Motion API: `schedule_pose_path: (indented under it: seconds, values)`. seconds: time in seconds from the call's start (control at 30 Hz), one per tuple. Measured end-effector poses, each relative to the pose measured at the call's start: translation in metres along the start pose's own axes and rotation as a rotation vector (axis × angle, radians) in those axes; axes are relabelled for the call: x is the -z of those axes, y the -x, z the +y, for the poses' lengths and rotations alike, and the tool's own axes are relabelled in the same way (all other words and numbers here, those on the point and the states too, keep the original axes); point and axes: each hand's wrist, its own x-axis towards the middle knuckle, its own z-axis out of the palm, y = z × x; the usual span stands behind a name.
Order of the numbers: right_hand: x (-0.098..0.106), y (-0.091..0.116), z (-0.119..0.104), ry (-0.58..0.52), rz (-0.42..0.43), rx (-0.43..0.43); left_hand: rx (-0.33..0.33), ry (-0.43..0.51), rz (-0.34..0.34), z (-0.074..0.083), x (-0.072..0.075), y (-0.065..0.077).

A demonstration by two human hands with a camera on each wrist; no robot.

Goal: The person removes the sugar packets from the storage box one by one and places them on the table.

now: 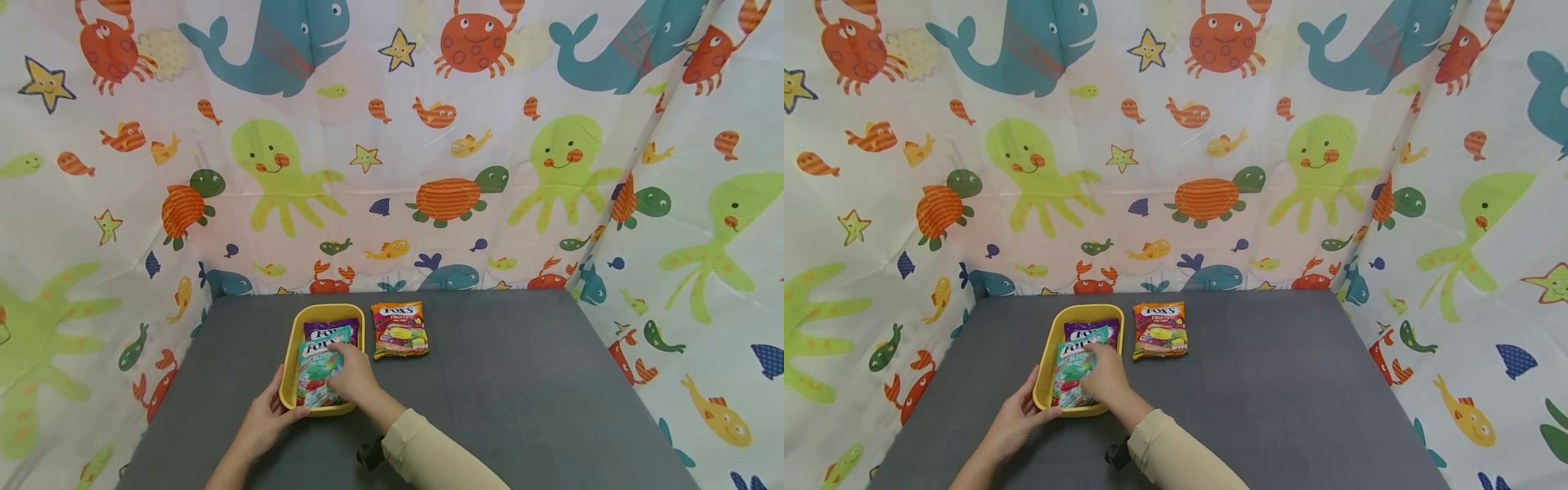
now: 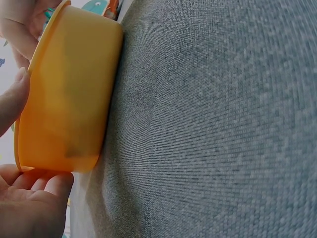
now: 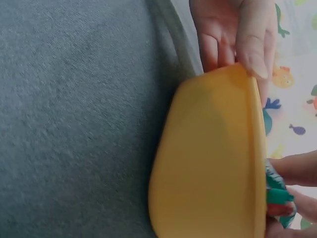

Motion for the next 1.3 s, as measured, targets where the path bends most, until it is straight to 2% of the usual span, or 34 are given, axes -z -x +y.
schedule_pose_path:
  seconds: [0.23, 0.57, 0.93, 1.3]
  values:
    - [0.015, -0.008, 0.004, -0.174, -0.020, -0.075, -0.001, 0.021, 0.001, -0.001, 0.001, -0.001]
    - [0.030, -0.008, 0.007, -0.314, -0.039, -0.141, 0.030, 0.002, -0.011, 0.000, 0.000, 0.002]
    - [0.046, -0.007, 0.013, -0.404, -0.027, -0.154, 0.031, -0.001, -0.006, 0.001, 0.001, -0.001]
    - [0.068, 0.005, 0.017, -0.500, -0.029, -0.158, -0.002, -0.005, -0.002, 0.000, 0.001, 0.000]
